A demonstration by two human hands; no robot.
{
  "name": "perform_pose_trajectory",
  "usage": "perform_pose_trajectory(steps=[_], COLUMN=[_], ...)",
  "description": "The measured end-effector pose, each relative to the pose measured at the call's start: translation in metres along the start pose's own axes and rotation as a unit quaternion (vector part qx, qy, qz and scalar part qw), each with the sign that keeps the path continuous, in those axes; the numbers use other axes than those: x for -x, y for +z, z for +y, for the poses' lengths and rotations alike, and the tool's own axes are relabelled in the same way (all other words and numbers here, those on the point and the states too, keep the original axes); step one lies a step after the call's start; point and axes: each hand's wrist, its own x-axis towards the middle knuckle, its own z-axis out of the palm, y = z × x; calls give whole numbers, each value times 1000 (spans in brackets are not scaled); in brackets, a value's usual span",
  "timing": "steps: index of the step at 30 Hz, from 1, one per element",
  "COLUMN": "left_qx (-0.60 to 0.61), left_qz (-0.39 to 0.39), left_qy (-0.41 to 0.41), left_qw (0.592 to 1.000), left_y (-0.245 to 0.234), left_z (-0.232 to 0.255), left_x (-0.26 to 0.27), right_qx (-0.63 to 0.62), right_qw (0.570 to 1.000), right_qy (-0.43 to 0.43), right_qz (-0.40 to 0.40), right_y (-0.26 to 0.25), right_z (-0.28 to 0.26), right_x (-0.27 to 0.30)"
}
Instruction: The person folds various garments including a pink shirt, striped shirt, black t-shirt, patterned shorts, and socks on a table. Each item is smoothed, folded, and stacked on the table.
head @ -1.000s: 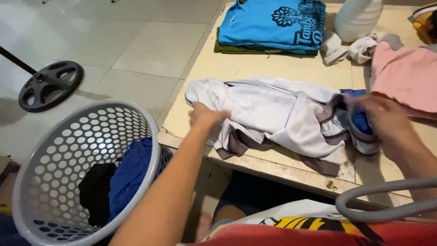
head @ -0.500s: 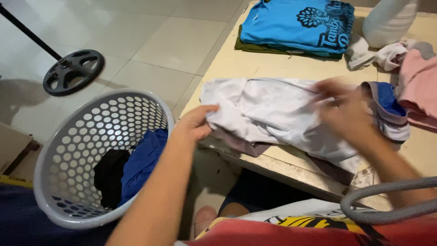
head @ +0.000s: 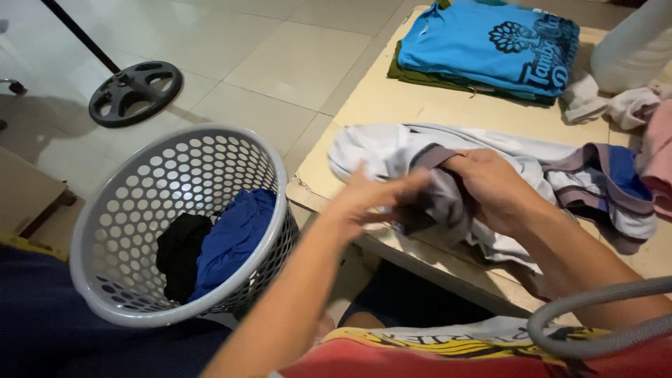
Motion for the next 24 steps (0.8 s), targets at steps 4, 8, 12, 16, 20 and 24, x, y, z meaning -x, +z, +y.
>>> perform_pose_trajectory(steps=[4,8,12,16,20,24], left_qx=[-56,-36,-24,-255,126,354], left_qz=[-17,151,88,79,2,-221], left_qy=[83,192,470,313,115,3], left_qw=[995,969,878,911,985,909], left_y=[7,-13,41,60,53,61], left_z=[1,16,17,-24,-31,-30], left_x=[-20,-30,-29,-31,-97,-126], right_qx=[-9,-9,-101,-96,14,332], right_qw=[996,990,987,993,996,910], right_qy=[59,80,37,-28,-41,-218], right_qz=[70,115,122,69,-78,118], right_y=[1,-20,-26,-13,2,0], right_z=[-9,-21,-29,-30,-32,-17], right_x=[6,17,11,16,43,34])
